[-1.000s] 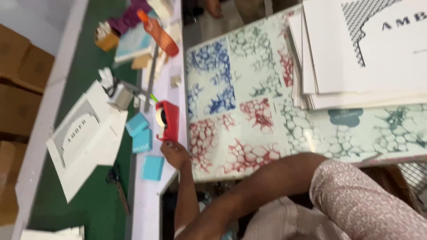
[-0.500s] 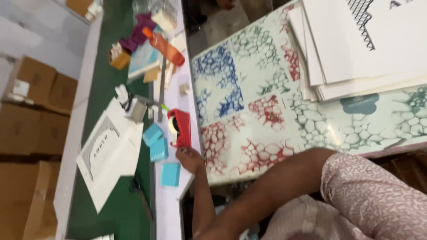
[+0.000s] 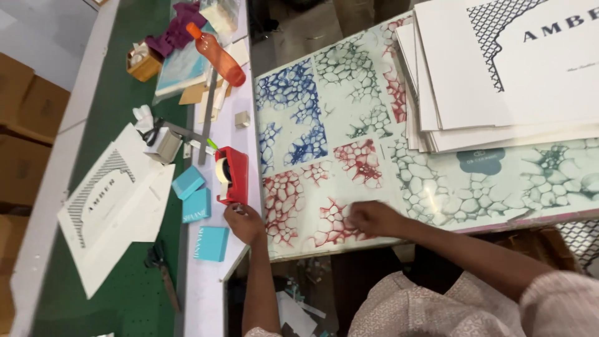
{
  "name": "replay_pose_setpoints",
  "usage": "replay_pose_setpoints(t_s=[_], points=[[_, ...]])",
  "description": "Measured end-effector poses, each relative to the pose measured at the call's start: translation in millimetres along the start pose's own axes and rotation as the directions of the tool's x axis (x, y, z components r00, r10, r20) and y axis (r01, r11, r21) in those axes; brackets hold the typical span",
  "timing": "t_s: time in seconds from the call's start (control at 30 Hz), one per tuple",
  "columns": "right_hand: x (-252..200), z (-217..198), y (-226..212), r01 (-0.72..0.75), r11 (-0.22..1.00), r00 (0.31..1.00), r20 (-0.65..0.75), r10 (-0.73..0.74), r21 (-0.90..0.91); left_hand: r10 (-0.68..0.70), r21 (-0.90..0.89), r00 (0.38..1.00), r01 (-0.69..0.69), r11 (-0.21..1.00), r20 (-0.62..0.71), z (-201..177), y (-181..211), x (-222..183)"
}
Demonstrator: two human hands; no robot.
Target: Assembling and folding a patterned paper gift bag labeled 'AMBER' at a workstation.
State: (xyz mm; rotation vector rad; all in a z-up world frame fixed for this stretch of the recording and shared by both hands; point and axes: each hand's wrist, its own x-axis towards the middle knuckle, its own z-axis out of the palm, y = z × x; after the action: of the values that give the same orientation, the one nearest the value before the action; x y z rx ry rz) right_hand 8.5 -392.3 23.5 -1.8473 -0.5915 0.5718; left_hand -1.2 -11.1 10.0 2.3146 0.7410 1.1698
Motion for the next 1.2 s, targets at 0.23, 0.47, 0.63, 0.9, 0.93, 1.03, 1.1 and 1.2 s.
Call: replay_pose_setpoints(t_s=[0.23,0.47,0.63,0.9,0.93,1.03,1.1,1.2], points=[[-37.5,-30.5,78.0,0.085,0.995,0.944,-0.314,-0.1,-0.061,0.009,0.001,1.0,-0.009,1.0,0.01,-4.7,5.6,-2.8],[-44.6,-32.5,75.0,0.144,0.986,0.882,-0.441,-0.165,-0.081,0.017,-0.009,1.0,-0.017,1.0,0.008,-8.5,13.6,-2.8],[-46.8,-35.1,61.6,0.167,0.984,0.862,-0.474,-0.179,-0.068,0.023,0.012,1.0,-0.023,1.0,0.01,-6.4,9.8,-2.1],[-48.3,-30.2,73.6,0.205,0.976,0.796,-0.567,-0.213,-0.079,0.039,0.008,0.999,-0.039,0.999,-0.004,-5.0,7.7,-2.8],[-43.7,-31.7,75.4,0.208,0.974,0.796,-0.564,-0.219,-0.084,0.036,0.006,0.999,-0.036,0.999,-0.01,-2.8,9.0,0.7],[-41.9,-27.1,81.8,0.147,0.988,0.772,-0.62,-0.14,-0.04,0.04,-0.007,0.999,-0.04,0.999,-0.001,-4.1,4.4,-1.7],[-41.3,-27.6,81.8,0.125,0.992,0.748,-0.655,-0.107,-0.02,0.038,-0.046,0.999,-0.039,0.998,-0.022,-1.9,1.5,-2.9],[-42.3,-27.7,72.9,-0.025,0.999,0.764,-0.645,-0.004,-0.036,-0.086,-0.338,0.989,0.041,0.94,-0.119,14.1,-16.8,-17.0]])
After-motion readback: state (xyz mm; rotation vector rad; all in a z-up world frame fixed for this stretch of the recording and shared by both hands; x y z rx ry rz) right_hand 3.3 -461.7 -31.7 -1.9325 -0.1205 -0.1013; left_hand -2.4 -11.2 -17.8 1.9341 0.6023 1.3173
